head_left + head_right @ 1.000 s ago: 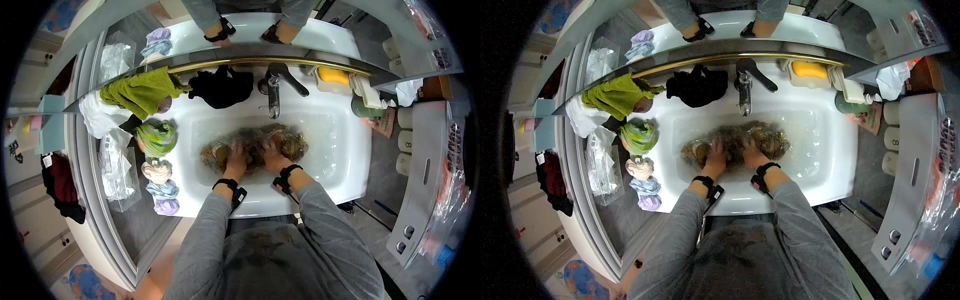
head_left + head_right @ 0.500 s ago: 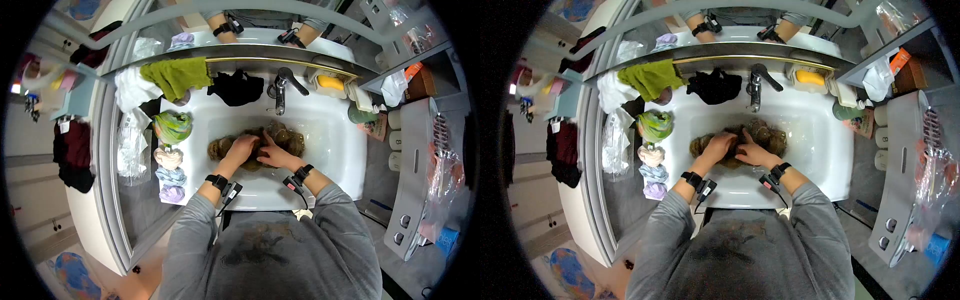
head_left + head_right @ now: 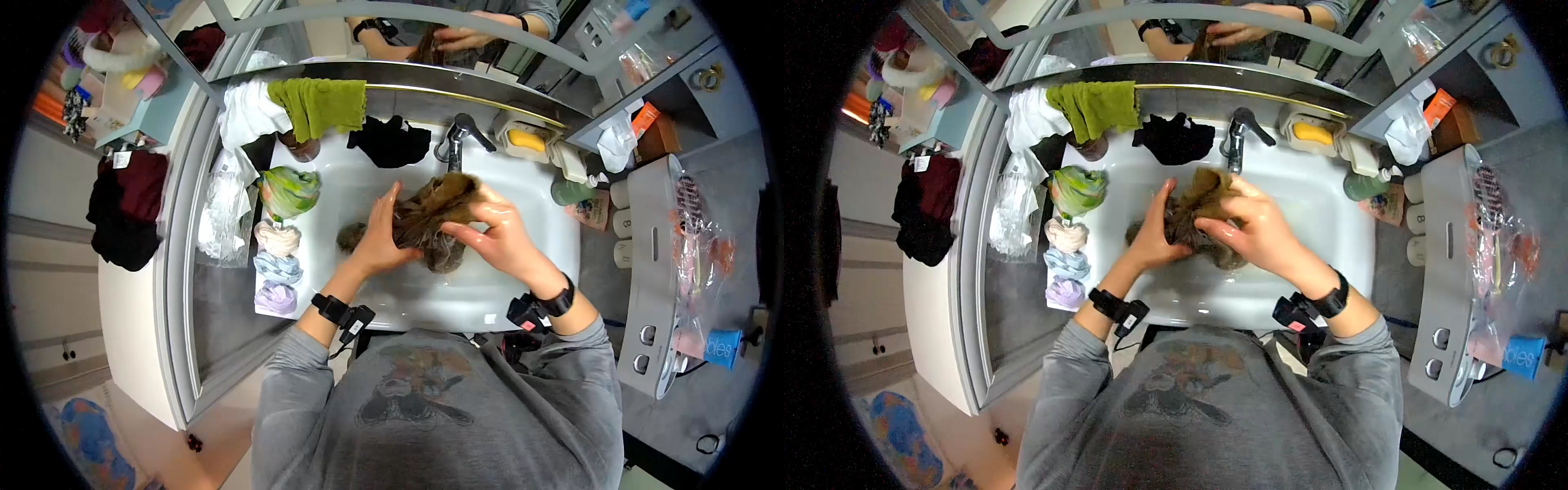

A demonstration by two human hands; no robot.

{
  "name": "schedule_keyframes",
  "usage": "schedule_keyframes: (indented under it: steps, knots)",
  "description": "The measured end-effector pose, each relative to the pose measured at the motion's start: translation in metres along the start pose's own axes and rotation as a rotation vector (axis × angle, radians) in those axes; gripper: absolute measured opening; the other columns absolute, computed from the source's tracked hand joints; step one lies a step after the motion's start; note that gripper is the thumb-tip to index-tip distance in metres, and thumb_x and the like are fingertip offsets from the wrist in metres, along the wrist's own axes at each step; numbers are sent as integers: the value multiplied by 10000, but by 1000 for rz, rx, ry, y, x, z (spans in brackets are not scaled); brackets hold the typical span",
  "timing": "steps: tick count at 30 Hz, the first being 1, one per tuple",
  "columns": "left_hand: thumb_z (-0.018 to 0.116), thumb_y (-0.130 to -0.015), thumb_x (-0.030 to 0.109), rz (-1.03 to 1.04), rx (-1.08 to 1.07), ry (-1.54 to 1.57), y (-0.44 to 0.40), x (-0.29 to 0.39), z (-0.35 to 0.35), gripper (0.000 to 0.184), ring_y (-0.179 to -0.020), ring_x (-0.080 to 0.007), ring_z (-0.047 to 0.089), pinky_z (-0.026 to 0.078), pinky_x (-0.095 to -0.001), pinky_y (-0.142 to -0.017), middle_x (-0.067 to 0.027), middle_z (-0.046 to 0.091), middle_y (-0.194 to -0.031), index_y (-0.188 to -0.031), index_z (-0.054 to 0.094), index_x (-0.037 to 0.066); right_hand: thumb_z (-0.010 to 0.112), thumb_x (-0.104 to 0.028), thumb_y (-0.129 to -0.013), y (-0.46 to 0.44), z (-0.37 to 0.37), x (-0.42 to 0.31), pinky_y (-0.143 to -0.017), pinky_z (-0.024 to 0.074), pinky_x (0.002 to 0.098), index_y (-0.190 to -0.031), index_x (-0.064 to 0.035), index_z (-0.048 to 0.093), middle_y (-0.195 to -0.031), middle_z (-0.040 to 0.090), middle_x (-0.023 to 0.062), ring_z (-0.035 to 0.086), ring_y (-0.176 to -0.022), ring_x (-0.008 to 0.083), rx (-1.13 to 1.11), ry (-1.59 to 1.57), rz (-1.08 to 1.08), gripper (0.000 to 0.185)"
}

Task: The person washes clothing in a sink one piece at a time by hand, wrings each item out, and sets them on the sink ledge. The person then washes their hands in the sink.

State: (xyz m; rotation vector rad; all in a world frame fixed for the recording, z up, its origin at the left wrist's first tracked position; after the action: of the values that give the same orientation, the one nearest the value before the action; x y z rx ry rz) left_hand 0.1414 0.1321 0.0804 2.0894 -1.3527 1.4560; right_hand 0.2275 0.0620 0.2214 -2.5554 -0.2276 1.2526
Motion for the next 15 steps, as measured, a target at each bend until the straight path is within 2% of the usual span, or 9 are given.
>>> schedule_keyframes:
  steps: [2, 3, 6, 7, 10, 11, 12, 14, 15]
  knots:
    - [754, -479, 424, -46, 107, 19, 12, -4, 12, 1139, -1203, -355, 191, 126, -434, -1011, -160, 185, -1316, -1304, 58, 61, 662, -60, -669, -5, -24, -31, -717, 433, 336, -754, 36, 570, -944, 533, 196, 530, -865, 296, 91, 36, -60, 158]
    - [749, -458, 477, -22, 129, 45, 11, -6, 20, 1220, -1219, -369, 133, 53, -492, -1005, -177, 121, -1326, -1301, -28, 59, 676, -60, -652, -8, -32, -49, -696, 434, 323, -751, 34, 574, -917, 542, 174, 533, -837, 276, 106, 106, -92, 171]
    - [741, -456, 503, 134, 282, -162, 22, -15, 51, 1250, -1233, -373, 88, 16, -538, -983, -206, 94, -1327, -1295, -55, 29, 676, -42, -640, -4, -59, -62, -694, 428, 297, -758, 27, 584, -916, 542, 164, 529, -816, 270, 167, 85, 13, 164]
    - [732, -456, 524, -85, 134, -133, 25, -39, 74, 1253, -1236, -372, 68, -6, -559, -969, -220, 66, -1331, -1282, -51, 1, 668, -28, -646, -4, -69, -70, -698, 414, 266, -779, 24, 594, -908, 543, 145, 529, -808, 232, 203, 14, 28, 160]
    - [736, -459, 515, -162, 103, -149, 24, -40, 101, 1241, -1234, -364, 78, -11, -551, -973, -215, 78, -1326, -1272, -38, -16, 611, -40, -732, 7, -101, -67, -721, 398, 230, -896, 31, 574, -930, 539, 61, 504, -824, 119, 450, -197, 116, 183]
    - [729, -539, 411, -208, 201, -130, 23, -37, 100, 1048, -1217, -364, 148, 97, -509, -984, -234, 151, -1304, -1273, 102, 4, 597, -45, -749, 12, -107, -61, -724, 398, 227, -920, 35, 563, -934, 534, 52, 500, -821, 110, 479, -265, 144, 192]
    - [729, -539, 411, -206, 196, -127, 16, -43, 103, 1048, -1217, -364, 148, 97, -509, -984, -234, 151, -1304, -1273, 102, 4, 583, -50, -765, 19, -114, -54, -727, 397, 223, -944, 38, 552, -938, 529, 44, 497, -818, 101, 508, -333, 172, 202]
    - [679, -632, 263, -437, 65, 468, 3, -82, 132, 760, -1181, -356, 245, 238, -431, -954, -234, 230, -1275, -1231, 279, 20, 565, -58, -782, 39, -128, -38, -717, 398, 219, -937, 37, 544, -891, 538, 25, 496, -787, 88, 542, -254, 174, 183]
    - [679, -632, 263, -439, 62, 467, 3, -84, 130, 760, -1181, -356, 245, 238, -431, -954, -234, 230, -1275, -1231, 279, 20, 559, -62, -787, 54, -136, -21, -710, 398, 214, -924, 27, 545, -862, 543, 16, 494, -771, 81, 593, -255, 249, 164]
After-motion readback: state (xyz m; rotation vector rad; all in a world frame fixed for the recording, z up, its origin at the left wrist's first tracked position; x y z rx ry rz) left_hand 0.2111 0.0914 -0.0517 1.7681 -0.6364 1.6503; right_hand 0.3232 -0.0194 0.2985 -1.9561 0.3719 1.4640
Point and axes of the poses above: each hand's wrist, its own y-axis away from the middle knuckle, its own z-axis out of the palm, x = y × z, the point moved 9 cm from there along -y, towards the middle knuckle
